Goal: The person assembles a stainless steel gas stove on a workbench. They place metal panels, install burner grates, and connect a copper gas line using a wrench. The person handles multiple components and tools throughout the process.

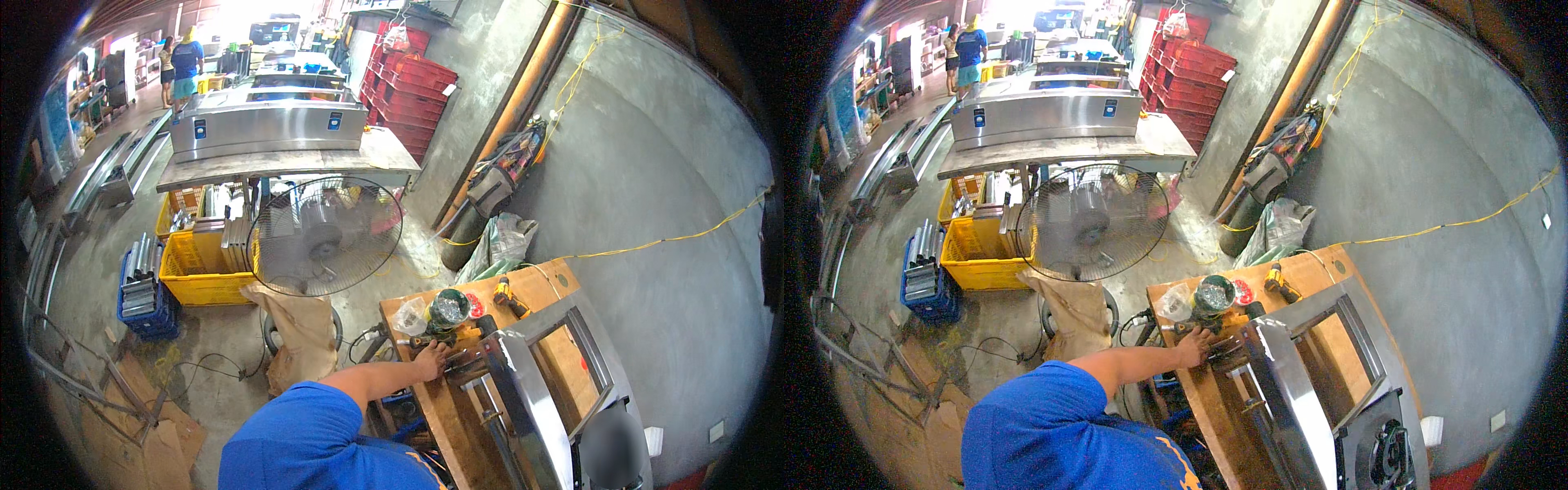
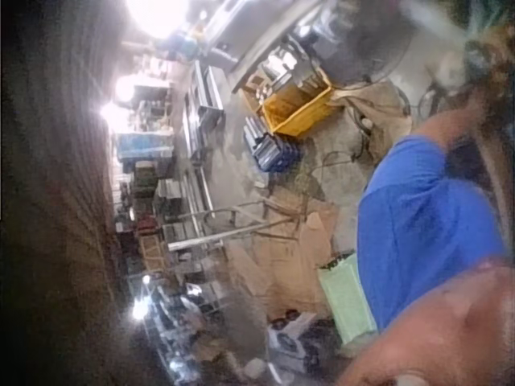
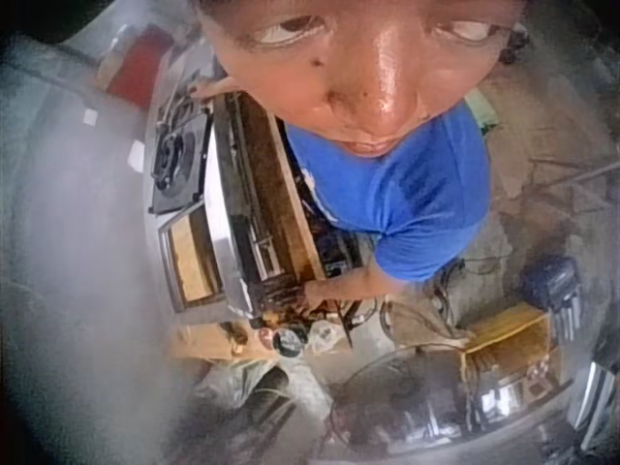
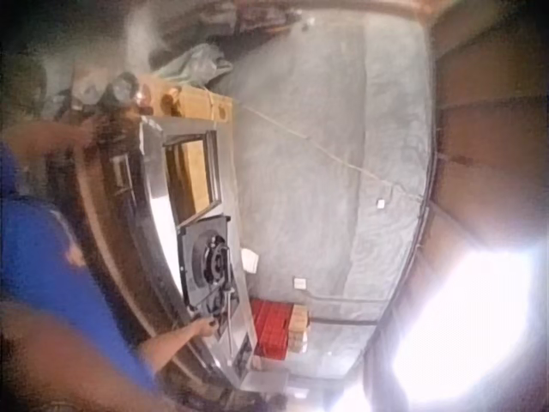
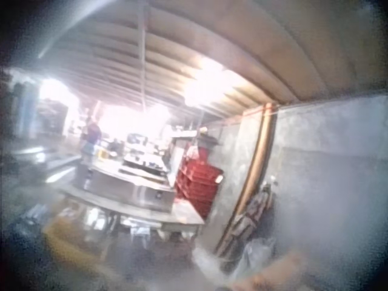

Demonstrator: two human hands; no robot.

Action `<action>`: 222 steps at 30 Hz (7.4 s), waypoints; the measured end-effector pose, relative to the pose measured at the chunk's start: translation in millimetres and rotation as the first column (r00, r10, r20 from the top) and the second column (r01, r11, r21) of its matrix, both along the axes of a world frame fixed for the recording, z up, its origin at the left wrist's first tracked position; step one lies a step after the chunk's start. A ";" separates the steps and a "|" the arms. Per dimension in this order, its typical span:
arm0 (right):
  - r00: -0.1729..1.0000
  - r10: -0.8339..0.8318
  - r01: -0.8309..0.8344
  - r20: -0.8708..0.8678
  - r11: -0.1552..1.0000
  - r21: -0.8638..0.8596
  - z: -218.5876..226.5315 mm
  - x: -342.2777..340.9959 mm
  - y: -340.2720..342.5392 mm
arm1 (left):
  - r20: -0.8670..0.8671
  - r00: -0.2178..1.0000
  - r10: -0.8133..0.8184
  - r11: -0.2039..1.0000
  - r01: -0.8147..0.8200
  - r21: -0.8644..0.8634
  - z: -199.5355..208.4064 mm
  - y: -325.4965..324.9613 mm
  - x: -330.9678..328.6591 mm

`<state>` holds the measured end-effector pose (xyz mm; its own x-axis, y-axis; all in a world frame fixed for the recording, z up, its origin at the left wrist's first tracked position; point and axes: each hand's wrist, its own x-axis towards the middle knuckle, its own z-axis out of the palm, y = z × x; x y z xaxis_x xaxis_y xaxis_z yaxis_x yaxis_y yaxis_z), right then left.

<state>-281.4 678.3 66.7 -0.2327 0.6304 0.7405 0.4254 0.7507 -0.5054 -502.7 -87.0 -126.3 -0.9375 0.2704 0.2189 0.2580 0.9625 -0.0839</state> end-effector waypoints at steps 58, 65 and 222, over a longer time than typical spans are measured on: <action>0.307 0.836 -0.933 -0.455 0.171 -0.315 183.6 -24.1 -55.9 | -0.041 0.512 -0.858 0.044 0.153 0.987 396.0 525.3 57.1; 0.239 0.920 -0.971 -0.310 0.216 -0.107 182.7 -42.0 -34.8 | -0.008 0.579 -0.816 0.056 0.093 0.994 389.9 560.1 45.4; 0.172 0.784 -0.960 0.596 -0.002 0.281 130.1 -52.7 -59.0 | -0.061 0.466 -0.883 0.383 0.788 0.482 367.5 527.0 27.4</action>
<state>-334.1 619.3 196.8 -0.4813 -0.6432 0.5955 -0.7591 0.6456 0.0838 -475.3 440.0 241.2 -0.3115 0.8715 0.3788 0.9126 0.1634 0.3747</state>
